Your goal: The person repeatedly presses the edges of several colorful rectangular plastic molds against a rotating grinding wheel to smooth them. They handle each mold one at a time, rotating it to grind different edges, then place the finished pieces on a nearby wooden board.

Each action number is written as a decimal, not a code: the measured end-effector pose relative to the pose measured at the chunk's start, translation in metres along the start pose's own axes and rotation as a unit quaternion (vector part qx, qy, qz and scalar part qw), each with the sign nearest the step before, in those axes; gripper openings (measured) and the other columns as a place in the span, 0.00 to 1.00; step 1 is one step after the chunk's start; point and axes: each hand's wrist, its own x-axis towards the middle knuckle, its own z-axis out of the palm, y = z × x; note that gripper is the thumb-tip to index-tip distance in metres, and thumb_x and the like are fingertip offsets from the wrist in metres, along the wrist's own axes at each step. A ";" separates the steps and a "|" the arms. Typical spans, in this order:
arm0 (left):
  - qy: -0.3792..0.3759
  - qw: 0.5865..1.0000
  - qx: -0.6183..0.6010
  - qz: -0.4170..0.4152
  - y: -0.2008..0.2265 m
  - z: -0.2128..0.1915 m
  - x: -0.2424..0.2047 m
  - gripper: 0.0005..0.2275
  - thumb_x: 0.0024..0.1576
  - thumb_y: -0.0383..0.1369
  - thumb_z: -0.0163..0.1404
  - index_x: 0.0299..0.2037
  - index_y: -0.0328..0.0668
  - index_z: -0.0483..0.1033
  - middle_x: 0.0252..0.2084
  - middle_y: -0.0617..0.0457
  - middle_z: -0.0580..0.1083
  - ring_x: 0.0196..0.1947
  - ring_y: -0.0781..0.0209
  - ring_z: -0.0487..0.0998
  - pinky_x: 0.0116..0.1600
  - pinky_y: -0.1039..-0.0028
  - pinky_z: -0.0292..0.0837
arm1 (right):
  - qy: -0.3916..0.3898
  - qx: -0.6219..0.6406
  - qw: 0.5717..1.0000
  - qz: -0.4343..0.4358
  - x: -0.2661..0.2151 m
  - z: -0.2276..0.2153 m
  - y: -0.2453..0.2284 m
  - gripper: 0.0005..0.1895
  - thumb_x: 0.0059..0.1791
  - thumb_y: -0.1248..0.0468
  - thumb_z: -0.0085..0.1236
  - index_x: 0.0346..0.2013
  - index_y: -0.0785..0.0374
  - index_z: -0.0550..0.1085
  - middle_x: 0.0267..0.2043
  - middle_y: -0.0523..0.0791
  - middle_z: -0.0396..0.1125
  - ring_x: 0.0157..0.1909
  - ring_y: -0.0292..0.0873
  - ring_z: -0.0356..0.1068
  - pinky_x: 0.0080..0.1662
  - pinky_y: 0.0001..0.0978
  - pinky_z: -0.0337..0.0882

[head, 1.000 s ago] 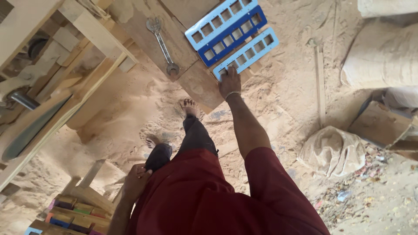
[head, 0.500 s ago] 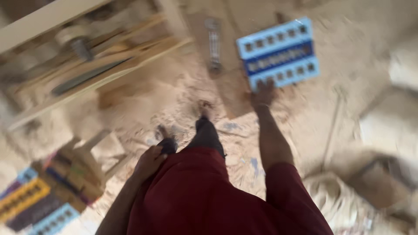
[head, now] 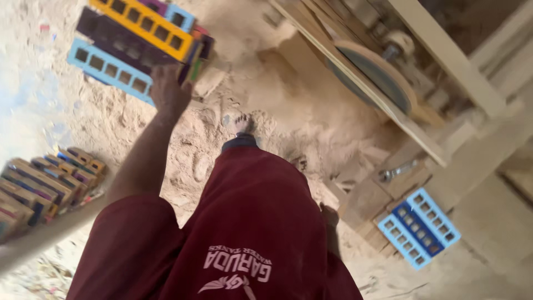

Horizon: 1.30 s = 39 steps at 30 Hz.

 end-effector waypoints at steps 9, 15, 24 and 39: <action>-0.088 0.990 0.099 -0.045 -0.053 -0.029 0.042 0.44 0.42 0.53 0.68 0.64 0.36 0.61 0.58 0.37 0.58 0.60 0.38 0.58 0.65 0.50 0.54 | -0.010 0.066 0.989 -0.135 0.004 0.020 -0.107 0.13 0.52 0.60 0.58 0.46 0.64 0.79 0.42 0.47 0.76 0.43 0.43 0.76 0.45 0.36 0.75; -0.025 0.996 0.068 -0.059 -0.045 -0.016 0.062 0.34 0.43 0.49 0.68 0.55 0.37 0.67 0.60 0.39 0.56 0.62 0.40 0.53 0.66 0.53 0.47 | -0.009 0.219 0.974 -0.058 -0.002 0.007 -0.184 0.16 0.51 0.63 0.59 0.51 0.65 0.74 0.44 0.51 0.74 0.41 0.43 0.77 0.39 0.33 0.77; 0.033 0.995 -0.088 -0.023 0.005 -0.050 0.009 0.27 0.38 0.37 0.66 0.49 0.40 0.71 0.54 0.45 0.58 0.59 0.47 0.57 0.66 0.58 0.53 | -0.153 0.060 0.950 -0.266 -0.008 0.004 -0.287 0.21 0.51 0.59 0.61 0.55 0.68 0.74 0.46 0.48 0.75 0.46 0.39 0.76 0.45 0.30 0.76; -0.012 0.890 -0.184 0.418 0.275 0.008 -0.169 0.36 0.39 0.47 0.69 0.57 0.42 0.70 0.54 0.42 0.60 0.56 0.42 0.59 0.59 0.51 0.56 | -0.317 0.503 0.743 -0.308 -0.059 -0.086 -0.285 0.21 0.54 0.66 0.55 0.61 0.70 0.67 0.53 0.53 0.71 0.48 0.51 0.76 0.48 0.43 0.80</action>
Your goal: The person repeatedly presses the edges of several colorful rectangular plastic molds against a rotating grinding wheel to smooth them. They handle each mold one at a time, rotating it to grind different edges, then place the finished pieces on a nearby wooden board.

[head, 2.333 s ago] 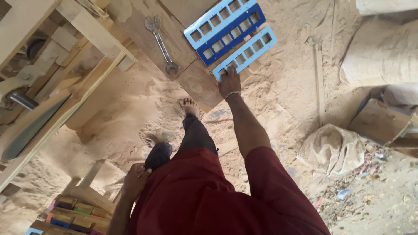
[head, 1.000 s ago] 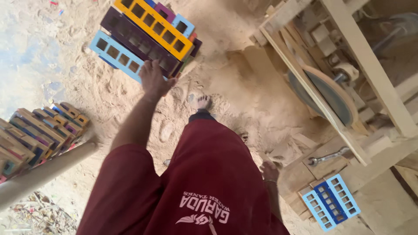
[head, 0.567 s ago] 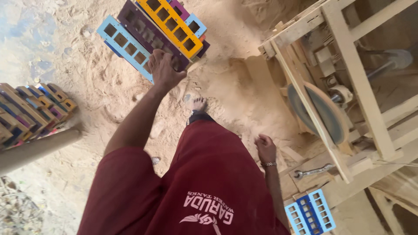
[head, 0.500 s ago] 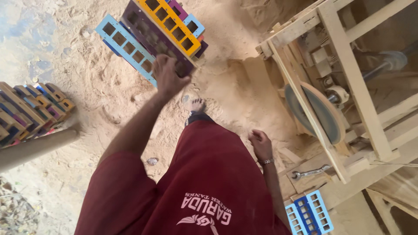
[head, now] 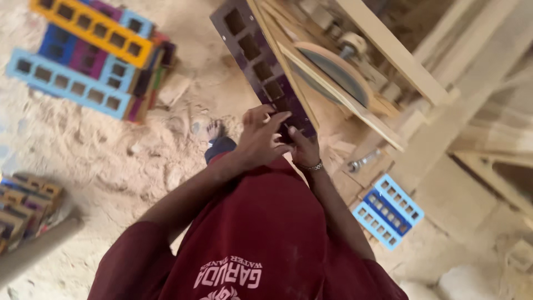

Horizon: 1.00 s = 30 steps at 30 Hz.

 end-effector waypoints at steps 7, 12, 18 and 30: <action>0.009 0.598 -0.641 -0.481 -0.071 0.033 0.020 0.23 0.58 0.28 0.55 0.63 0.45 0.62 0.43 0.45 0.73 0.28 0.61 0.72 0.32 0.74 0.69 | 0.027 0.010 1.000 0.006 -0.086 -0.101 -0.006 0.18 0.54 0.67 0.56 0.55 0.75 0.70 0.44 0.57 0.73 0.41 0.52 0.77 0.35 0.38 0.78; -0.080 0.614 -0.657 -0.430 -0.103 0.045 0.025 0.12 0.60 0.26 0.56 0.50 0.42 0.66 0.38 0.53 0.73 0.32 0.63 0.75 0.35 0.72 0.71 | 0.094 0.079 0.992 0.006 -0.087 -0.126 0.004 0.21 0.52 0.55 0.59 0.49 0.69 0.69 0.44 0.59 0.76 0.32 0.46 0.77 0.27 0.30 0.74; -0.017 0.593 -0.623 -0.511 -0.144 0.067 0.081 0.07 0.61 0.30 0.54 0.45 0.40 0.71 0.31 0.51 0.72 0.25 0.61 0.73 0.31 0.70 0.73 | 0.144 -0.010 0.989 0.017 -0.009 -0.128 0.004 0.24 0.54 0.53 0.64 0.53 0.67 0.68 0.40 0.53 0.69 0.33 0.42 0.73 0.29 0.31 0.71; -0.018 0.631 -0.598 -0.493 -0.277 0.055 0.132 0.05 0.62 0.26 0.54 0.43 0.31 0.74 0.33 0.48 0.74 0.27 0.58 0.74 0.33 0.68 0.74 | 0.402 0.065 0.913 0.023 0.149 -0.043 0.033 0.34 0.48 0.31 0.45 0.51 0.56 0.64 0.24 0.50 0.70 0.18 0.44 0.66 0.20 0.35 0.63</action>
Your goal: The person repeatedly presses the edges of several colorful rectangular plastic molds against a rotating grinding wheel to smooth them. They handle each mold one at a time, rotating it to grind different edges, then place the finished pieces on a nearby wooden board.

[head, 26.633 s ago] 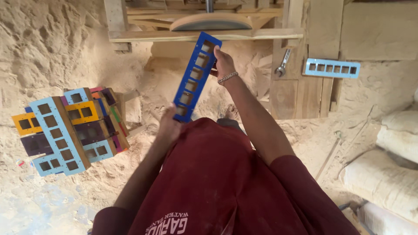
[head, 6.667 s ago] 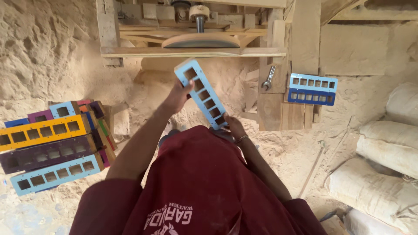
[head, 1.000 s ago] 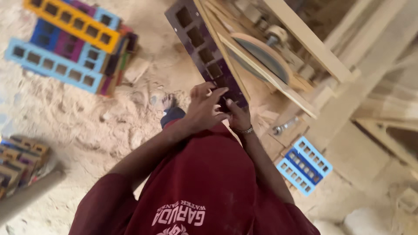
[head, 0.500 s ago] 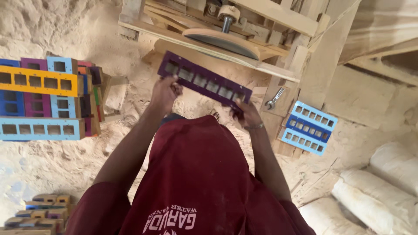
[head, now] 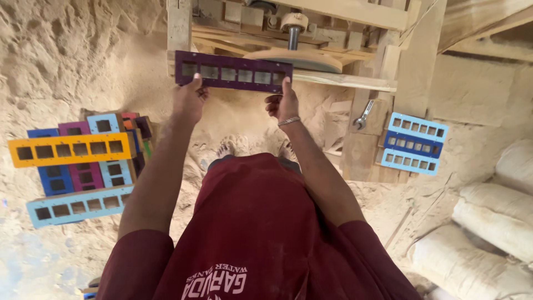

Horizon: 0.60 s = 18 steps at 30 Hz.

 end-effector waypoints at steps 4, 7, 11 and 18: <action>0.022 1.000 0.008 -0.017 0.044 -0.018 0.013 0.05 0.62 0.26 0.55 0.43 0.32 0.73 0.33 0.49 0.73 0.28 0.58 0.73 0.34 0.67 0.73 | -0.038 0.024 0.999 -0.001 0.000 0.041 0.007 0.32 0.51 0.31 0.45 0.37 0.59 0.63 0.17 0.44 0.63 0.14 0.40 0.61 0.17 0.33 0.59; -0.018 0.998 0.035 -0.040 0.049 -0.015 0.012 0.05 0.62 0.26 0.53 0.44 0.34 0.73 0.34 0.49 0.74 0.28 0.57 0.73 0.34 0.68 0.72 | -0.005 0.055 0.998 0.004 -0.006 0.048 0.006 0.31 0.52 0.32 0.48 0.28 0.57 0.61 0.15 0.41 0.59 0.13 0.38 0.56 0.16 0.32 0.56; -0.018 0.998 0.045 -0.034 0.018 0.017 0.004 0.06 0.62 0.27 0.52 0.47 0.36 0.71 0.36 0.49 0.74 0.30 0.59 0.75 0.36 0.67 0.75 | 0.077 0.044 0.996 0.017 -0.009 0.026 -0.013 0.30 0.52 0.33 0.47 0.23 0.55 0.63 0.15 0.39 0.59 0.13 0.35 0.56 0.16 0.30 0.56; 0.017 0.996 0.081 -0.023 -0.074 0.101 -0.020 0.07 0.62 0.28 0.51 0.47 0.33 0.70 0.36 0.46 0.74 0.27 0.60 0.75 0.30 0.68 0.77 | 0.147 0.076 0.986 -0.015 0.000 -0.060 -0.046 0.29 0.51 0.35 0.51 0.20 0.52 0.62 0.13 0.37 0.56 0.11 0.34 0.53 0.14 0.29 0.52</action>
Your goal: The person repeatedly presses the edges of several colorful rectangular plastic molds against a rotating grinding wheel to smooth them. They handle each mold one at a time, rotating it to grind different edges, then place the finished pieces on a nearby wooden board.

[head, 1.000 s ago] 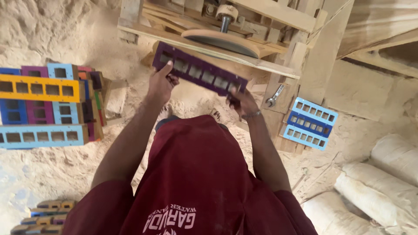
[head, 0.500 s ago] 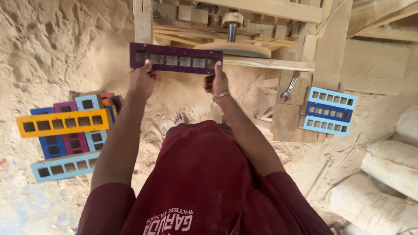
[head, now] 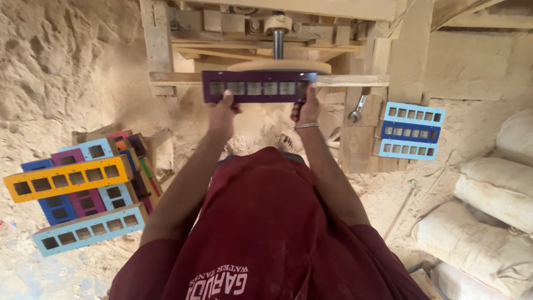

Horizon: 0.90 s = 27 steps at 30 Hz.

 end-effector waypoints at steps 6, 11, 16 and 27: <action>0.017 1.000 -0.020 -0.002 -0.070 0.090 -0.015 0.08 0.61 0.27 0.53 0.44 0.29 0.67 0.30 0.48 0.73 0.22 0.62 0.74 0.25 0.70 0.73 | 0.052 0.033 0.998 0.011 0.039 -0.080 -0.050 0.32 0.50 0.31 0.51 0.19 0.52 0.62 0.13 0.38 0.54 0.12 0.34 0.53 0.15 0.26 0.51; 0.029 0.999 -0.008 -0.014 -0.117 0.142 -0.017 0.12 0.62 0.28 0.53 0.44 0.25 0.64 0.28 0.48 0.73 0.20 0.63 0.73 0.23 0.71 0.72 | 0.052 -0.004 0.999 -0.014 0.066 -0.137 -0.083 0.31 0.50 0.32 0.52 0.21 0.52 0.62 0.15 0.38 0.56 0.14 0.35 0.55 0.17 0.28 0.52; 0.061 0.998 -0.011 -0.029 -0.134 0.176 -0.025 0.16 0.59 0.28 0.55 0.47 0.33 0.57 0.34 0.48 0.74 0.23 0.61 0.75 0.23 0.70 0.74 | 0.054 -0.032 0.998 0.002 0.087 -0.176 -0.101 0.30 0.51 0.31 0.48 0.22 0.51 0.64 0.16 0.38 0.58 0.15 0.36 0.57 0.19 0.28 0.54; -0.338 0.928 -0.141 -0.073 -0.111 0.096 -0.119 0.14 0.60 0.33 0.58 0.54 0.41 0.72 0.47 0.53 0.78 0.48 0.58 0.77 0.52 0.63 0.71 | -0.311 -0.032 0.931 -0.187 -0.036 -0.232 -0.142 0.18 0.53 0.64 0.58 0.57 0.61 0.69 0.52 0.47 0.71 0.51 0.47 0.76 0.49 0.45 0.81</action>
